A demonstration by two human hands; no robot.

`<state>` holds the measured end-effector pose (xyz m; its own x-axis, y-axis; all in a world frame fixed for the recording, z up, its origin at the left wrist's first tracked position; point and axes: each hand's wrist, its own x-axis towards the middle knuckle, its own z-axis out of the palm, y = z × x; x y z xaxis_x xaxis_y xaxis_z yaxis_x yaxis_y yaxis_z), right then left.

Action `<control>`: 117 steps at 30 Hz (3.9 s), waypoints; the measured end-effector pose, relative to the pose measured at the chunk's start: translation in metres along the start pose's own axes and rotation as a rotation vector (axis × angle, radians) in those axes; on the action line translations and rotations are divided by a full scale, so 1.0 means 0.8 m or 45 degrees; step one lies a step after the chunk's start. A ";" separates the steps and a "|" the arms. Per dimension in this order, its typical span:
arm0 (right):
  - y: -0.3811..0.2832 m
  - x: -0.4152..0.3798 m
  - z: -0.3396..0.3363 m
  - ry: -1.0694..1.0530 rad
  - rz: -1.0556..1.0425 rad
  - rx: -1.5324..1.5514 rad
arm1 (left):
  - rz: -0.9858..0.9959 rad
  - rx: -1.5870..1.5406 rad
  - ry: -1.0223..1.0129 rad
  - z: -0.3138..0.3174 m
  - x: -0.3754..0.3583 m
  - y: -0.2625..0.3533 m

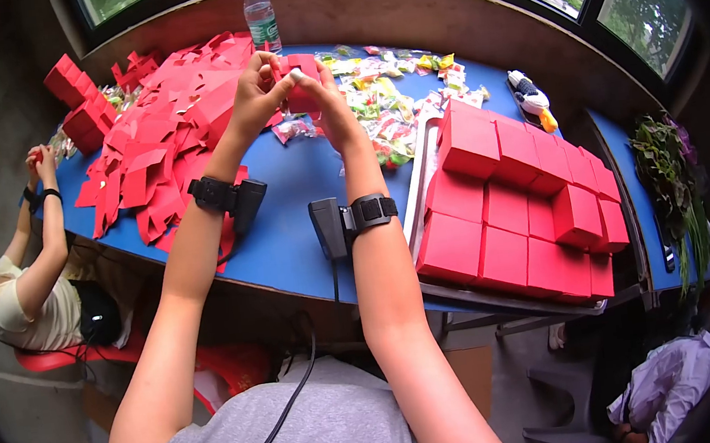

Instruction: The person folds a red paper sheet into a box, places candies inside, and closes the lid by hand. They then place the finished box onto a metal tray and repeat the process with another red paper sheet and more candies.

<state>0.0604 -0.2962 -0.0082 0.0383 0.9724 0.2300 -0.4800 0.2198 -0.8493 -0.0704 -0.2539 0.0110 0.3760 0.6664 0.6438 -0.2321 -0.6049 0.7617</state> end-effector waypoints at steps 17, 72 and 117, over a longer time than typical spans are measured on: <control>0.002 0.004 -0.001 -0.063 -0.407 -0.842 | -0.273 -0.192 -0.069 -0.033 0.001 0.022; 0.015 0.003 0.013 0.207 -0.808 -1.247 | -0.358 -0.440 -0.118 -0.044 0.003 -0.010; 0.013 0.010 0.009 0.221 -0.693 -0.997 | -0.467 -0.510 -0.004 -0.036 0.006 -0.021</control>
<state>0.0497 -0.2867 -0.0116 0.2415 0.7062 0.6655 0.3589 0.5722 -0.7374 -0.0901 -0.2278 0.0034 0.4992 0.8009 0.3308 -0.4085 -0.1192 0.9050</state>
